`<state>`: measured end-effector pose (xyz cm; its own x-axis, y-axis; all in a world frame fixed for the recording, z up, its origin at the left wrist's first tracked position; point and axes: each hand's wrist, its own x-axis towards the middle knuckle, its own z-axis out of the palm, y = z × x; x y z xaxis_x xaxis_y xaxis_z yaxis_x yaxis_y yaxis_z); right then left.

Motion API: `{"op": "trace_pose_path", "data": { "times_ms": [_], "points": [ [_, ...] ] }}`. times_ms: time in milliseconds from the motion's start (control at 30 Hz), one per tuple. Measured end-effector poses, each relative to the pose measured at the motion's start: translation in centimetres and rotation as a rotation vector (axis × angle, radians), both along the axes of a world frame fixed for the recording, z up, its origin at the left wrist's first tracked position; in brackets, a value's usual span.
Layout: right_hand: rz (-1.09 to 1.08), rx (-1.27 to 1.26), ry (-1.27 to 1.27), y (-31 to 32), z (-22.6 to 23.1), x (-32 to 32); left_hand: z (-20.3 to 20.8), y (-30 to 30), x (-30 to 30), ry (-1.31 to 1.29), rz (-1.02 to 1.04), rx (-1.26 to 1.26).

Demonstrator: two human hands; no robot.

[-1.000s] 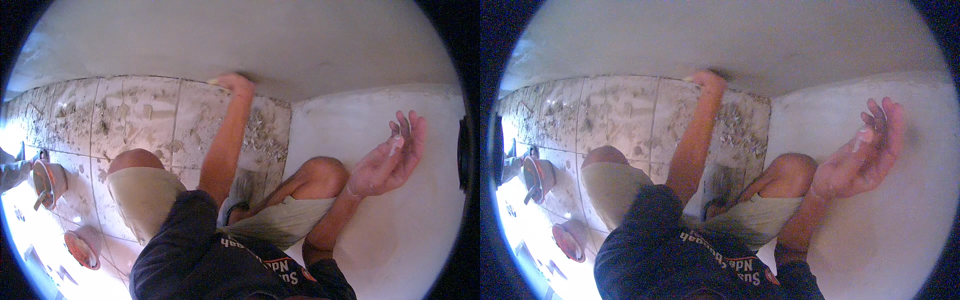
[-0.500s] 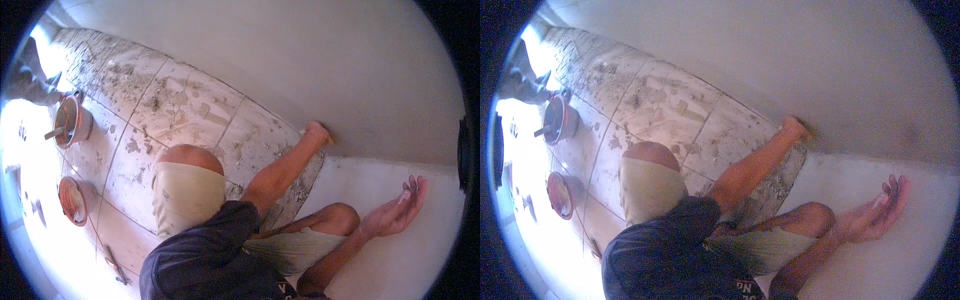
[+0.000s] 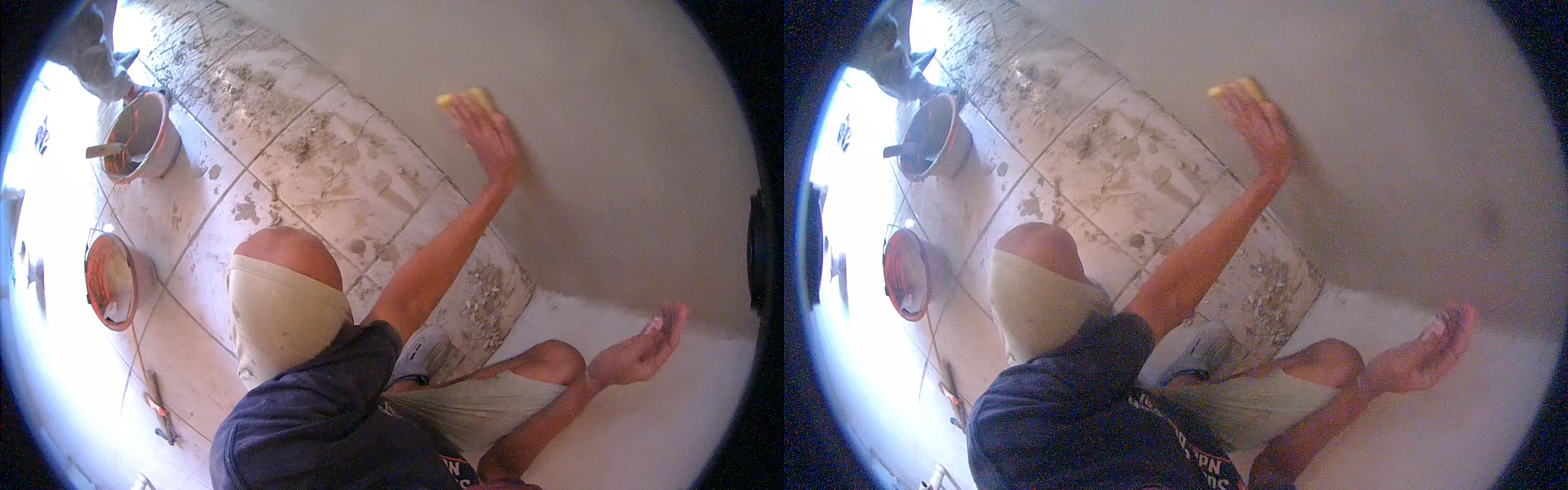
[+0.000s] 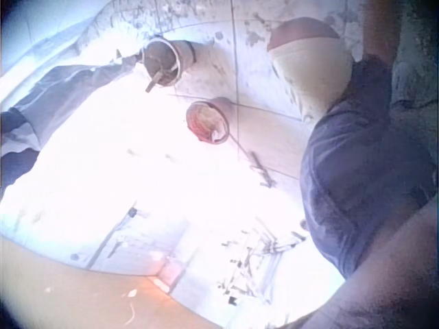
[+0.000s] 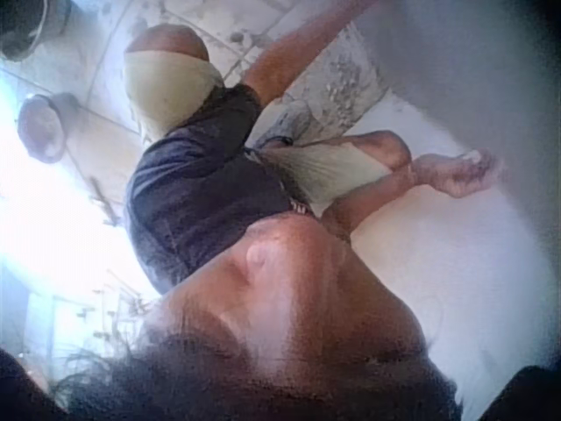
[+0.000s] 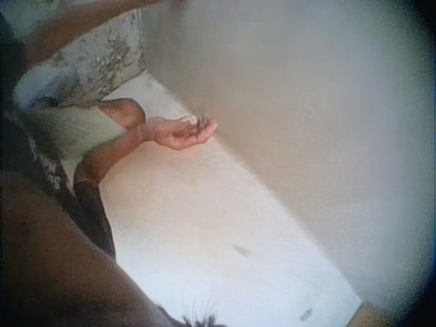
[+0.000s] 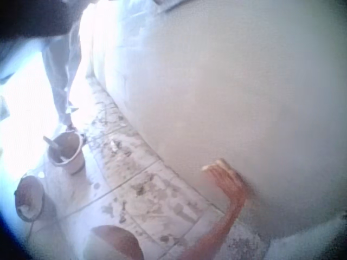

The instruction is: The person kneels on a tiled floor and uses a yellow sponge to wipe a white wall surface. Another person is visible in the background applying plaster to the wall with a trowel. The camera wearer repeatedly rubs the wall with the sponge, moving along the lower section of the wall.

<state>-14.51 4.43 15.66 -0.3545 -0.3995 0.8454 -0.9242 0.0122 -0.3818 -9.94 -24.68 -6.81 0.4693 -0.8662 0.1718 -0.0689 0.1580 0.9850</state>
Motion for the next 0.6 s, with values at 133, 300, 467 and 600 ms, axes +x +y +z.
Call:
{"op": "trace_pose_path", "data": {
  "times_ms": [133,300,467,600],
  "points": [
    [0.058,0.043,0.010,-2.7,-0.8,1.3,-0.6,1.9,0.3,-0.069,-0.055,-0.180],
    [0.073,0.092,0.038,-5.0,-1.9,1.7,-4.6,-5.5,3.9,0.021,0.096,-0.094],
    [0.126,0.116,0.019,-6.1,-3.0,1.3,-13.8,-13.0,8.9,0.281,0.207,0.110],
    [0.072,0.151,0.005,-7.0,-4.0,1.1,-17.6,-7.0,2.1,0.173,0.219,0.271]
  ]
}}
